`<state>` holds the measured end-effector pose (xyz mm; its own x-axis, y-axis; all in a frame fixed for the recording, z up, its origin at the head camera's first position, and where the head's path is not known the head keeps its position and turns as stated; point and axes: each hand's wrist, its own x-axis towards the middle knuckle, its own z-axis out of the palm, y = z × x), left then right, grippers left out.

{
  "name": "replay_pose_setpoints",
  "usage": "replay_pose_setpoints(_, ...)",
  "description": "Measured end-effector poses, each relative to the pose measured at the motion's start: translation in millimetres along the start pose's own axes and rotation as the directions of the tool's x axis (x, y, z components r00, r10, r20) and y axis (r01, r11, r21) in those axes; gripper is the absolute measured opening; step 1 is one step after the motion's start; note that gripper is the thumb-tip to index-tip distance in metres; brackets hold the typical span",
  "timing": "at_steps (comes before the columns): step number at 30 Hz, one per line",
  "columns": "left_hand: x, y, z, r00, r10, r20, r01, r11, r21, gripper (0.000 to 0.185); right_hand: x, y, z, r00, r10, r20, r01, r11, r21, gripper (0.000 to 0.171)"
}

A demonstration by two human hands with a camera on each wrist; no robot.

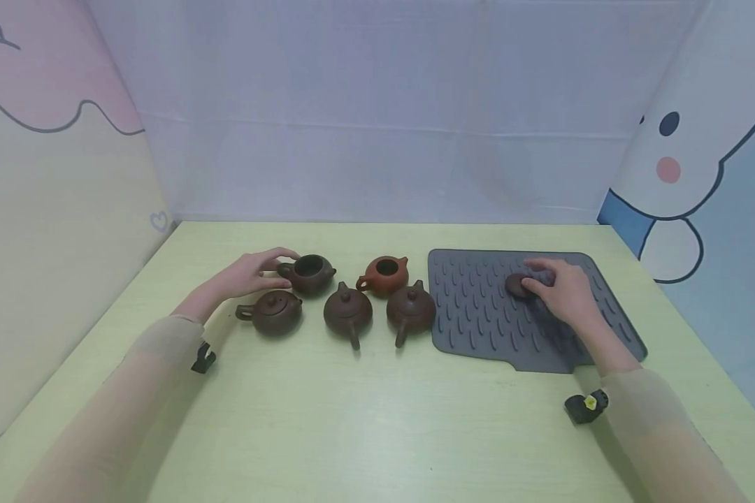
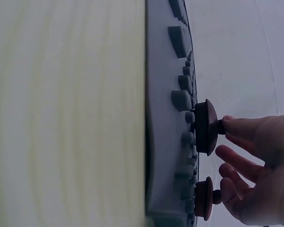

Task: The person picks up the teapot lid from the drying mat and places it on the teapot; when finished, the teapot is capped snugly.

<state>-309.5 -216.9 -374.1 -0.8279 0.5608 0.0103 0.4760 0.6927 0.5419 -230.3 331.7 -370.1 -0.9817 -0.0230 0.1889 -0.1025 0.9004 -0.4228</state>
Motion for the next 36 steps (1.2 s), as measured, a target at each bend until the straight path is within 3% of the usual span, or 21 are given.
replay_pose_setpoints(13, -0.9, 0.9, -1.3, 1.000, 0.000, 0.002, 0.000, 1.000, 0.008, 0.053, 0, -2, -1, 0.999, 0.029, 0.027, -0.030, 0.999, 0.022, 0.029)
replay_pose_setpoints(23, -0.1, 0.4, -0.7, 1.000, -0.002, -0.003, 0.002, 1.000, 0.011, 0.053, 3, -14, -5, 1.000, -0.026, -0.017, 0.026, 0.999, 0.026, 0.030)
replay_pose_setpoints(28, 0.3, -0.1, 0.6, 1.000, 0.001, -0.007, -0.001, 1.000, 0.006, 0.052, 7, -26, -2, 0.998, -0.021, -0.056, 0.022, 0.999, 0.029, 0.037)
replay_pose_setpoints(36, -0.8, 1.8, 0.9, 1.000, 0.002, -0.007, -0.002, 1.000, -0.001, 0.052, 8, -72, -7, 0.999, -0.032, -0.034, 0.037, 0.987, 0.159, 0.036)
